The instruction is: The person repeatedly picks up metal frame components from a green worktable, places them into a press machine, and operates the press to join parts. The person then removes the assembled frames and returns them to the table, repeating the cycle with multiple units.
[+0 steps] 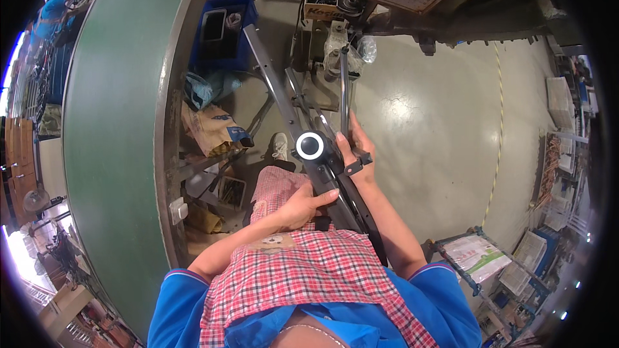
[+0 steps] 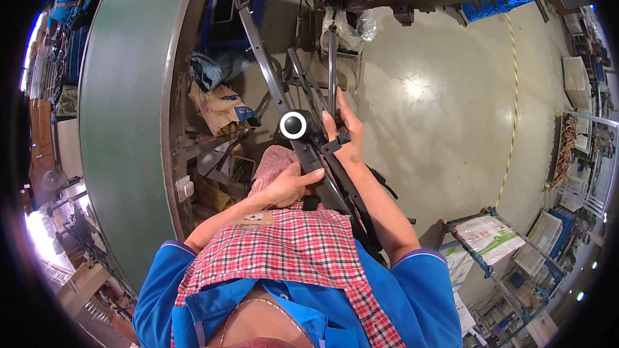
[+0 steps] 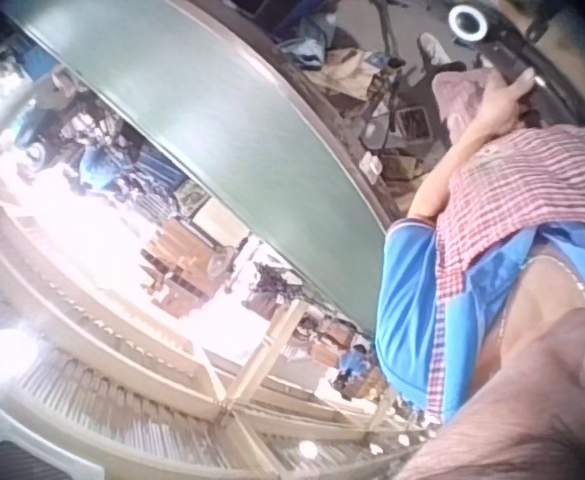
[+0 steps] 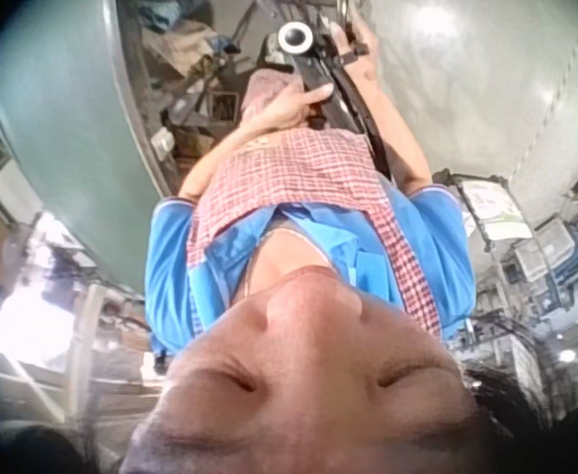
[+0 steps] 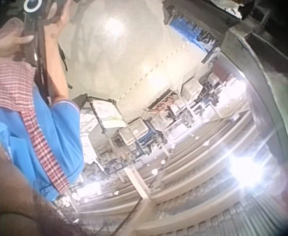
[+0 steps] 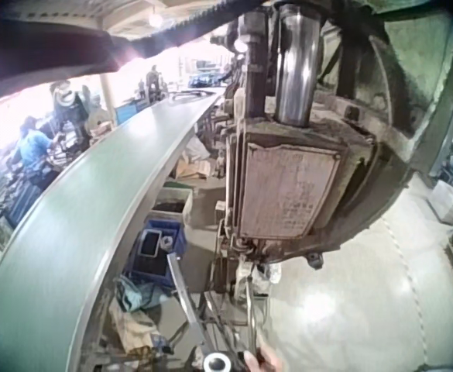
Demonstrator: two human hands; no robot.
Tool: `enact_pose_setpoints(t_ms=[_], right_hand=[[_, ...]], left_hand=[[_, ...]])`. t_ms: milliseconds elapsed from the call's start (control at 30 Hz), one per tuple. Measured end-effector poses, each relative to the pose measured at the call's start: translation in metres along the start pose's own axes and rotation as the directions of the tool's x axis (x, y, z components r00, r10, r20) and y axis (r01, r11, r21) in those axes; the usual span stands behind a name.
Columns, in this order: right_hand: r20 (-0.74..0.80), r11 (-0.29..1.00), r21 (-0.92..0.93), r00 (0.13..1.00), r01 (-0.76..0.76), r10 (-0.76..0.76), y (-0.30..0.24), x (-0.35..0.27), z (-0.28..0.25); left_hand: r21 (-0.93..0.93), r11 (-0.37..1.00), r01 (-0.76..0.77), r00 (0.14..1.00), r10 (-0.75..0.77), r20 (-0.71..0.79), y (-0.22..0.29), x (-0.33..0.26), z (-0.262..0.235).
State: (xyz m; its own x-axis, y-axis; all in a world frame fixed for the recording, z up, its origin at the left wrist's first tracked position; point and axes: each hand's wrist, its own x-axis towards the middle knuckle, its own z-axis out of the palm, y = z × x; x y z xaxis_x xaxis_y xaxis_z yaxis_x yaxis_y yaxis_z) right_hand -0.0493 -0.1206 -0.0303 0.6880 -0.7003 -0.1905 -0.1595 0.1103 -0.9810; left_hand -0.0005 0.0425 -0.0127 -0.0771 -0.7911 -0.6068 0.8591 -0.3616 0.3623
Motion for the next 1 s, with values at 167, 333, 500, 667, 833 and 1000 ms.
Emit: enact_pose_setpoints(t_ms=[167, 333, 500, 667, 833, 1000], right_hand=[[0.176, 0.976, 0.217, 0.984, -0.014, -0.025, -0.018, 0.007, -0.020], [0.630, 0.996, 0.068, 0.777, -0.055, 0.000, -0.064, 0.016, -0.043], [0.655, 0.973, 0.165, 0.756, -0.161, 0.014, -0.057, 0.043, -0.061], [0.303, 0.912, 0.391, 0.953, -0.123, -0.002, -0.043, 0.122, -0.044], [0.162, 0.935, 0.353, 0.987, -0.041, -0.017, -0.042, 0.173, -0.034], [0.185, 0.928, 0.372, 0.979, 0.008, -0.083, -0.026, 0.194, -0.043]], left_hand=[[0.248, 0.969, -0.003, 0.981, 0.052, -0.189, 0.001, -0.008, 0.016], [0.305, 0.947, -0.103, 0.963, 0.172, -0.207, -0.004, -0.009, 0.023], [0.407, 0.904, -0.131, 0.966, 0.209, -0.154, 0.014, -0.012, 0.044], [0.539, 0.827, -0.159, 0.977, 0.211, -0.035, 0.019, 0.004, 0.047], [0.541, 0.838, -0.070, 0.994, 0.102, -0.029, 0.038, 0.007, 0.054], [0.467, 0.867, -0.176, 0.979, 0.201, -0.006, 0.022, 0.023, 0.045]])
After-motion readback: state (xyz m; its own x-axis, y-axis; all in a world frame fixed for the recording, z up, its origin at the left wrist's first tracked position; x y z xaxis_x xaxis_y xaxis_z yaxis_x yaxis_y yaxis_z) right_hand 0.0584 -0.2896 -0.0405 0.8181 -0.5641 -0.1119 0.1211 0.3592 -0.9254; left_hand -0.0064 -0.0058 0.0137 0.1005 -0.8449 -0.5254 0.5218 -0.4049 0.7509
